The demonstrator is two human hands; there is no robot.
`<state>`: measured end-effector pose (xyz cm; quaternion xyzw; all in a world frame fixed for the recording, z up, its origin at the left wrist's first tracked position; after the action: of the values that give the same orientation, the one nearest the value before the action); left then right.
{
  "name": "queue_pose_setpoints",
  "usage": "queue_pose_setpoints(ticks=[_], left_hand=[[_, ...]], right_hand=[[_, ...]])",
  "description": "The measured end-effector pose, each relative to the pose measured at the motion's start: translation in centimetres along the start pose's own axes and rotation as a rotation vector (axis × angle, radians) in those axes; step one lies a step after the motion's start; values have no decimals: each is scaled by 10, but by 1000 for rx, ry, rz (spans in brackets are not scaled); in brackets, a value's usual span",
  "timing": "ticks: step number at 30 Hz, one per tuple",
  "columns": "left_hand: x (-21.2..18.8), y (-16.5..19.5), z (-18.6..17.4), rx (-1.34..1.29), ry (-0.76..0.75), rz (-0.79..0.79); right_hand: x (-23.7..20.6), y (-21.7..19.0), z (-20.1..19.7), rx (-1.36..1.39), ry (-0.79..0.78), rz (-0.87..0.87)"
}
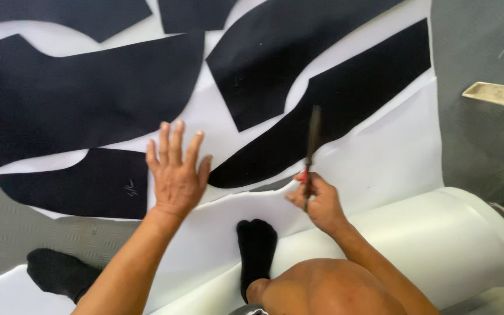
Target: The person uses scissors to cut black material laid on a white sheet on the floor. They hold the material with one hand and cut along marked outlines with the other, separating individual pieces and stacking them.
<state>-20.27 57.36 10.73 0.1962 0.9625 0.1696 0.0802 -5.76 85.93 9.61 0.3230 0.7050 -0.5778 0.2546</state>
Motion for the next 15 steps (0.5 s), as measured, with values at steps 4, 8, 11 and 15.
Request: queue_pose_setpoints(ticks=[4,8,11,15], left_hand=[[42,-44,25,74,74,-154],[66,-71,49,101,-92,-270],[68,-75,54,86,-122,-258],[70,-80,50,111,-106,-275]], right_hand=[[-7,14,-52,-93,449,-206],[2,15,-69,-48,618,-208],[1,-1,-55,-5,523,-266],[-23,-2,11,-270,-159,72]])
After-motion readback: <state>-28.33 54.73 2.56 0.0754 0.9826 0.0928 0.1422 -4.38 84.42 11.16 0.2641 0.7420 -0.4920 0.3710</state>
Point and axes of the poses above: each hand's wrist, its own x-axis towards the middle knuckle, its own z-axis out of the palm, y = z × x, the point moved 5 cm from there along x, towards the middle knuckle, and after that the axes turned 5 degrees about x, right-handed, at the moved point
